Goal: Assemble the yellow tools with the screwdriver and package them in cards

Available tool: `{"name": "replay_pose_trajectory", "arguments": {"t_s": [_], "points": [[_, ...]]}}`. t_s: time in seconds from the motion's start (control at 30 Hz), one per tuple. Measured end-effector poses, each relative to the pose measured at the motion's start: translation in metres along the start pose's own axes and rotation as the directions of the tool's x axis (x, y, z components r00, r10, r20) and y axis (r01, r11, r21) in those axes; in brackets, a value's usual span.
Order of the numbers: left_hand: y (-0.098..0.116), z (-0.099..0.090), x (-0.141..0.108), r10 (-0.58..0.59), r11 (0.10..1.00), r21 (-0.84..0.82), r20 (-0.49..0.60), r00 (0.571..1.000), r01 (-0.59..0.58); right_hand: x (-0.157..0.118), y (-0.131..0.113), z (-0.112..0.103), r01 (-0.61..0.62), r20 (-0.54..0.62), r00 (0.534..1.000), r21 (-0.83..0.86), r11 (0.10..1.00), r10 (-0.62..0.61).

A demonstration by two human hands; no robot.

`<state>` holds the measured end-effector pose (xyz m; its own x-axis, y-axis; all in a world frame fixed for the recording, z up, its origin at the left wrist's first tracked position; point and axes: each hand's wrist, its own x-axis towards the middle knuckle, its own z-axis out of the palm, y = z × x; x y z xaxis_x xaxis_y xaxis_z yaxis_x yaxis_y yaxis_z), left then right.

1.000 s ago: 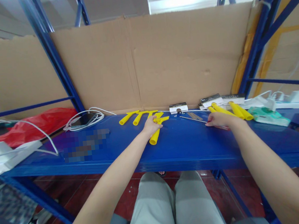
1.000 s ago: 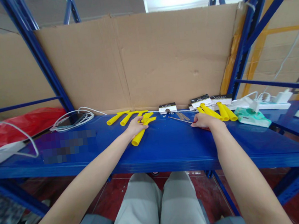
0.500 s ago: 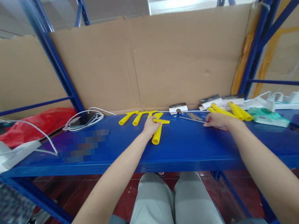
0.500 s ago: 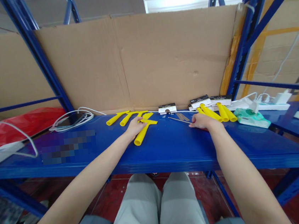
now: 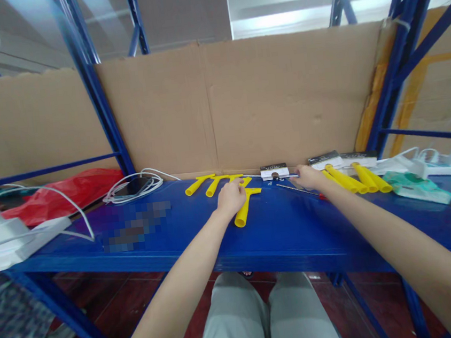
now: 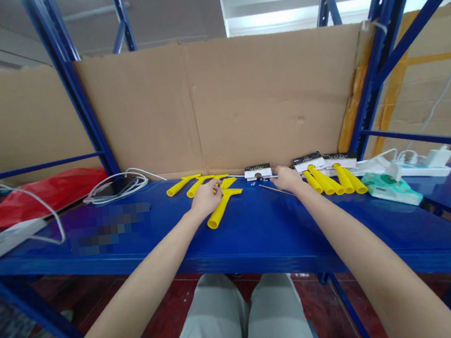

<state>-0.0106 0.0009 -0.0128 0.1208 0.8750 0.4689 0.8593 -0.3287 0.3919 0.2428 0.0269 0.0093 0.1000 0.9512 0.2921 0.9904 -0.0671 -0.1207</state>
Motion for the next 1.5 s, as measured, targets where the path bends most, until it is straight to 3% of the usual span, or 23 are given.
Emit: {"name": "replay_pose_trajectory", "arguments": {"t_s": [0.27, 0.5, 0.7, 0.87, 1.07, 1.17, 1.37, 1.5], "points": [[0.004, -0.002, -0.003, -0.127, 0.992, 0.009, -0.009, 0.992, 0.127, 0.041, -0.04, 0.012, -0.224, 0.038, 0.974, 0.044, 0.974, 0.223], [0.008, -0.005, -0.005, -0.137, 0.991, 0.002, 0.003, 0.991, 0.137, 0.051, -0.052, 0.035, -0.347, 0.016, 0.938, 0.119, 0.93, 0.347], [0.01, -0.005, -0.006, -0.118, 0.993, -0.013, 0.014, 0.993, 0.118, 0.044, -0.053, 0.033, -0.315, -0.1, 0.935, 0.202, 0.928, 0.339], [0.005, -0.003, -0.003, -0.12, 0.992, -0.045, -0.001, 0.993, 0.119, 0.042, -0.044, 0.024, -0.262, -0.172, 0.922, 0.382, 0.886, 0.347], [0.0, -0.005, 0.002, -0.153, 0.985, -0.085, -0.06, 0.986, 0.147, 0.026, -0.032, 0.018, -0.032, -0.337, 0.904, 0.558, 0.829, 0.261], [-0.003, -0.005, 0.005, -0.157, 0.986, -0.068, -0.054, 0.986, 0.153, 0.012, -0.027, 0.013, -0.023, -0.312, 0.916, 0.589, 0.808, 0.254], [-0.007, -0.006, 0.008, -0.206, 0.978, 0.049, 0.074, 0.976, 0.203, -0.007, -0.016, 0.006, -0.088, -0.196, 0.949, 0.586, 0.805, 0.246], [-0.007, -0.009, 0.009, -0.241, 0.97, 0.077, 0.181, 0.954, 0.23, -0.012, -0.02, 0.008, -0.023, -0.192, 0.966, 0.609, 0.793, 0.176]]}}
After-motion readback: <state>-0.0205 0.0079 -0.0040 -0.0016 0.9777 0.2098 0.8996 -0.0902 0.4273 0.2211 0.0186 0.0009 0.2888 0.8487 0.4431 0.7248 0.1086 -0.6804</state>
